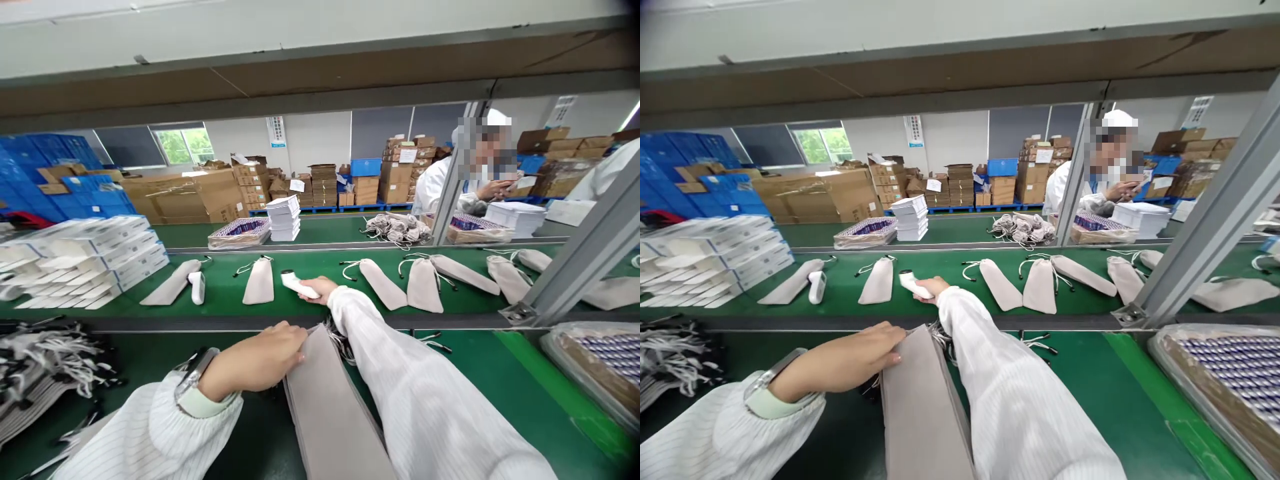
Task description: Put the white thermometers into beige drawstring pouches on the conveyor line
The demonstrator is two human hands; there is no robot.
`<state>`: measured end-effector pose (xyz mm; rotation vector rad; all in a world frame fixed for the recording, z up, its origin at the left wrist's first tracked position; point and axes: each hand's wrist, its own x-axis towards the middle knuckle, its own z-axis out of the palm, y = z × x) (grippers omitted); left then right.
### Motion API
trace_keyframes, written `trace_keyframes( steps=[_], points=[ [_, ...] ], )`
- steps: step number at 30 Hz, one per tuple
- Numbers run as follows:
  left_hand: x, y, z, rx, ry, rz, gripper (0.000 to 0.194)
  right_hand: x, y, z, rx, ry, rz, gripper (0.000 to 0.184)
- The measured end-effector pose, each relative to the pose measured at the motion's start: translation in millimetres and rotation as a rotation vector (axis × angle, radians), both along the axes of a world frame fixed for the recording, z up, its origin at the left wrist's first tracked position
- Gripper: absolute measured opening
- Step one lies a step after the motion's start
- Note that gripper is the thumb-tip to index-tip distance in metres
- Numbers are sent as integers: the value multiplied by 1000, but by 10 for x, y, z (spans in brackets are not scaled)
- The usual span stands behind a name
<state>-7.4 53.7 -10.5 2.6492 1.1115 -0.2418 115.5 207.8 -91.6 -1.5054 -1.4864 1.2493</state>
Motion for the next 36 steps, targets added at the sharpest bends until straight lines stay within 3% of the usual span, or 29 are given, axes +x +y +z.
trace_keyframes(
  steps=[4,10,13,17,21,22,27,29,31,34,36],
  points=[
    [-50,65,172,-37,-177,110,18,141,-138,272,-52,314,206,27],
    [7,157,190,36,-441,244,20,281,-506,887,202,843,394,74],
    [13,193,178,27,-571,248,24,347,-655,1028,270,815,386,84],
    [-5,235,176,41,-736,234,28,357,-718,1020,278,784,308,78],
    [-18,288,147,236,-894,293,22,321,-729,985,287,630,294,35],
    [-20,302,134,297,-920,321,20,308,-742,983,286,540,314,32],
    [-59,375,100,459,-947,439,21,184,-834,989,202,84,496,64],
    [-102,377,134,475,-908,481,23,164,-836,981,338,-19,399,65],
    [-140,317,209,399,-819,573,27,228,-795,949,624,-77,112,58],
    [-126,89,362,3,-640,565,35,480,-661,839,908,-187,-271,42],
    [-64,-96,442,-207,-633,401,37,670,-552,749,913,-254,-341,36]
  ],
)
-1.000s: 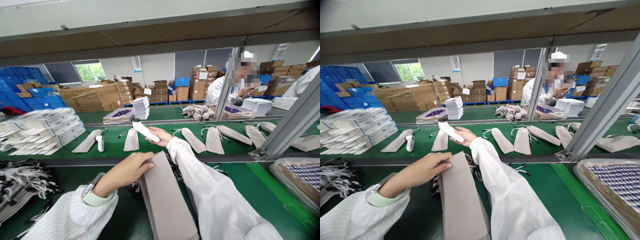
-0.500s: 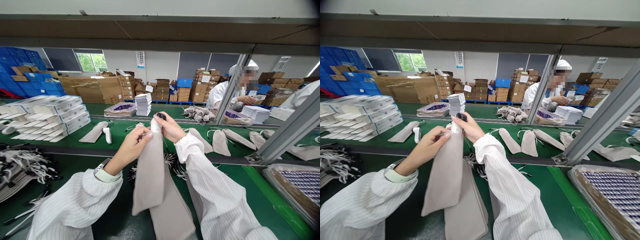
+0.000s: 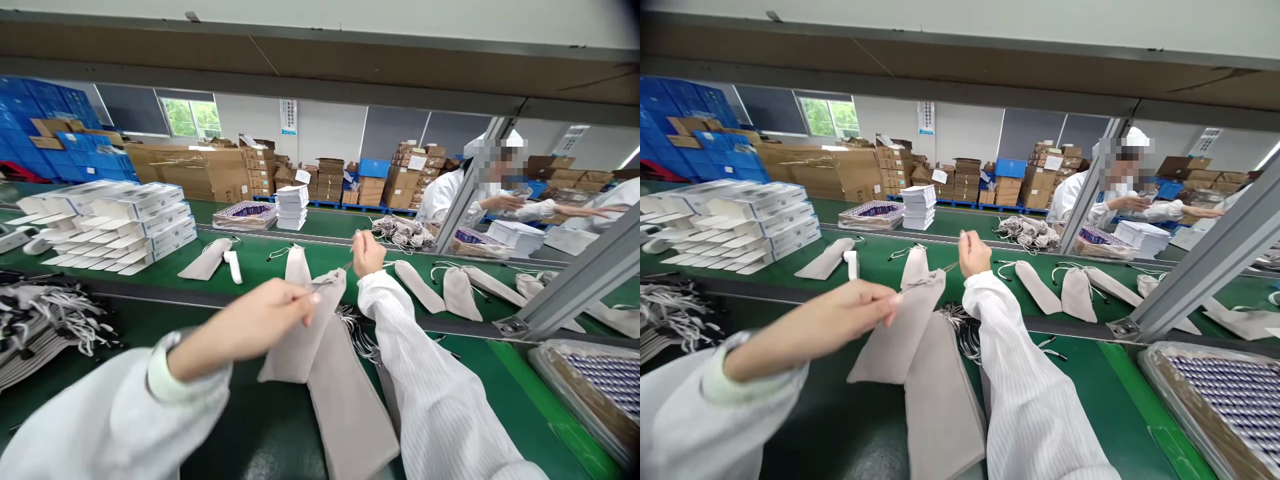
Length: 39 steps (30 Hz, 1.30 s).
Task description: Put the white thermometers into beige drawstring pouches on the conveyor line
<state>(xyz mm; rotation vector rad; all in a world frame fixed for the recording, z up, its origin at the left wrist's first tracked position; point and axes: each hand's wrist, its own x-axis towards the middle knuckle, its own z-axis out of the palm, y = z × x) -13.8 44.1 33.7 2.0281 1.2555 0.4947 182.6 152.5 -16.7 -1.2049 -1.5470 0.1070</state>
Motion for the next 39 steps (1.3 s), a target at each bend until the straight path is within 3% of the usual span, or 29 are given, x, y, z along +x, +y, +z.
trace_keyframes(
  steps=[2,4,8,9,11,14,16,18,20,22,25,27,29,31,34,36,39],
  points=[
    [65,-131,36,-38,-139,-37,37,121,87,-52,-86,40,7,36],
    [101,-170,26,-24,-332,59,36,127,110,-41,-268,124,181,40],
    [88,-85,-62,241,-667,248,29,-213,-118,87,-630,50,1009,49],
    [80,-64,-82,314,-695,271,29,-342,-209,112,-640,0,1163,50],
    [69,-43,-107,421,-665,281,30,-577,-353,136,-580,-36,1274,38],
    [73,-27,-126,466,-460,220,32,-699,-332,113,-393,140,1109,22],
    [91,11,-168,440,-278,149,27,-553,-162,85,-234,466,759,26],
    [120,76,-264,414,-70,52,22,-270,48,70,-78,736,260,34],
    [158,143,-411,383,157,-34,23,55,220,67,31,708,-164,41],
    [198,189,-578,337,381,-97,29,327,321,43,55,517,-330,41],
    [229,210,-781,321,571,-155,32,536,367,-112,-233,114,-295,32],
    [219,208,-852,355,610,-181,31,553,377,-286,-497,-194,-272,36],
    [196,206,-876,394,638,-181,30,515,392,-455,-665,-380,-261,45],
    [180,208,-868,458,653,-153,30,457,411,-556,-746,-487,-252,53],
    [187,216,-827,562,599,-103,28,356,418,-513,-667,-491,-186,54],
    [198,222,-797,584,559,-98,19,274,387,-388,-593,-450,71,43],
    [198,231,-767,535,532,-110,5,125,274,-192,-651,-346,656,28]
  ],
)
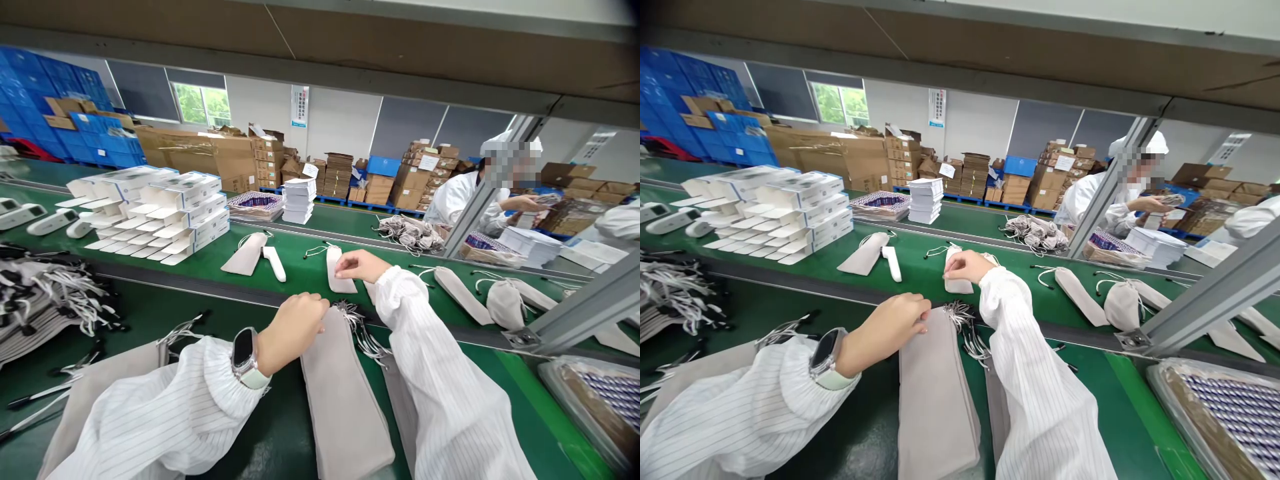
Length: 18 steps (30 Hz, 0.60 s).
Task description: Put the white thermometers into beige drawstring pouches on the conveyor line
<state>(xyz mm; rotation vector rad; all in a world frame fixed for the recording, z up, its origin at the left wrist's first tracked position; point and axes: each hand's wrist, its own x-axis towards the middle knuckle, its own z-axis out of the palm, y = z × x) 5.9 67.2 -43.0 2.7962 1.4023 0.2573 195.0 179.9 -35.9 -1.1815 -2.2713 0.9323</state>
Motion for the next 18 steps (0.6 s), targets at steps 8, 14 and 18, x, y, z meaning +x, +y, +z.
trace_keyframes(
  steps=[8,14,18],
  points=[
    [-31,63,-25,-131,-115,28,17,-278,-238,75,-430,-128,367,32],
    [-14,117,-31,-155,-142,21,16,-243,-223,38,-464,-172,401,28],
    [9,117,-35,-180,-166,31,17,-182,-198,-24,-426,-207,365,38]
  ],
)
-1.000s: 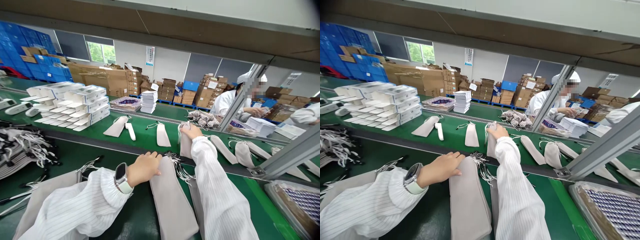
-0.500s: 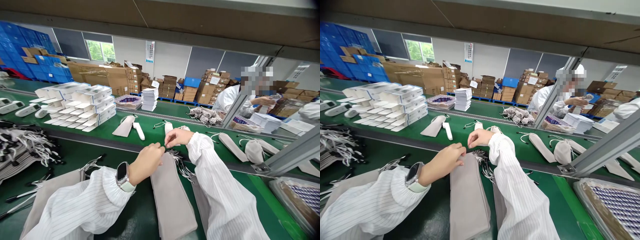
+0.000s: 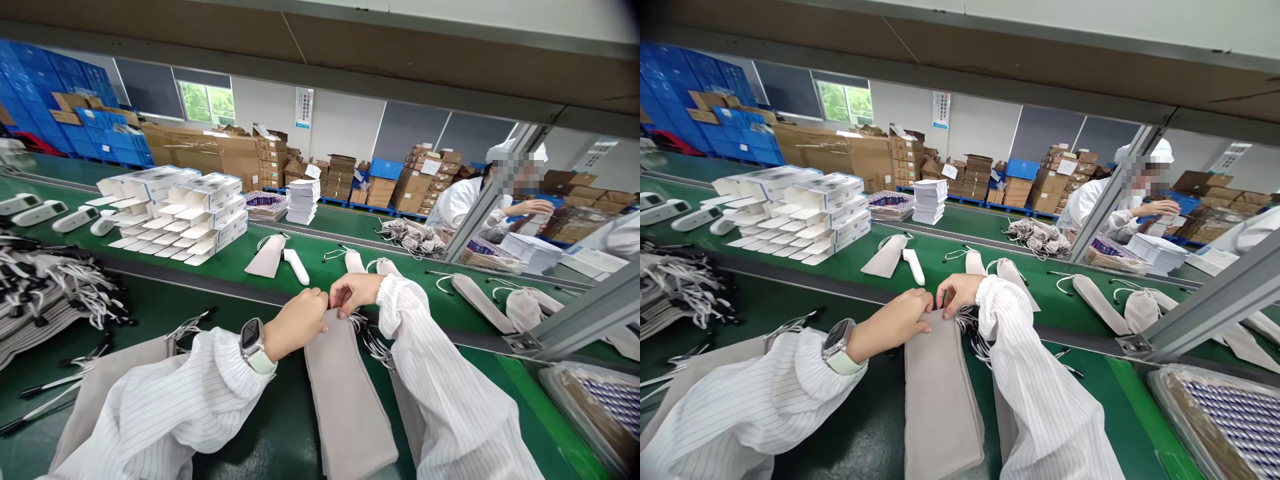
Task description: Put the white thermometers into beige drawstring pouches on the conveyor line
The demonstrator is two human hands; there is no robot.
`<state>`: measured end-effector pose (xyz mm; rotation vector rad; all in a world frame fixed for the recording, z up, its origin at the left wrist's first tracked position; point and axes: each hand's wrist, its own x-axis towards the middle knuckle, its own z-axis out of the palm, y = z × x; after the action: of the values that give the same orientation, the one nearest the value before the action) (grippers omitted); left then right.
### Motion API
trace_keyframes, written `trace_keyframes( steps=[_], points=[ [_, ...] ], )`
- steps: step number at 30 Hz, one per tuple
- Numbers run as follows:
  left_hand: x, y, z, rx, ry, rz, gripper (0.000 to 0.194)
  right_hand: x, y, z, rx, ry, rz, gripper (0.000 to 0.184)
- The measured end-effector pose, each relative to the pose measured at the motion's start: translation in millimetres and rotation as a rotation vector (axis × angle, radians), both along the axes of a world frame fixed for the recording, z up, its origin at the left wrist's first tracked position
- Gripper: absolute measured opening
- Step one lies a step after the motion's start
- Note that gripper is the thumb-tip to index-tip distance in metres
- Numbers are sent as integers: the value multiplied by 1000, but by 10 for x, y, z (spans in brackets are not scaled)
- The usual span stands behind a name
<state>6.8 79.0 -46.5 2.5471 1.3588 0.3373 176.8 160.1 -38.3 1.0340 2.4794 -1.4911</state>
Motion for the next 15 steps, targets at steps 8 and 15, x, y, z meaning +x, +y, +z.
trace_keyframes(
  steps=[8,15],
  points=[
    [-5,49,-35,-24,-70,-21,18,-17,-49,18,5,54,8,28],
    [-29,107,-46,-61,-147,-54,18,-40,-57,10,72,15,70,27]
  ],
)
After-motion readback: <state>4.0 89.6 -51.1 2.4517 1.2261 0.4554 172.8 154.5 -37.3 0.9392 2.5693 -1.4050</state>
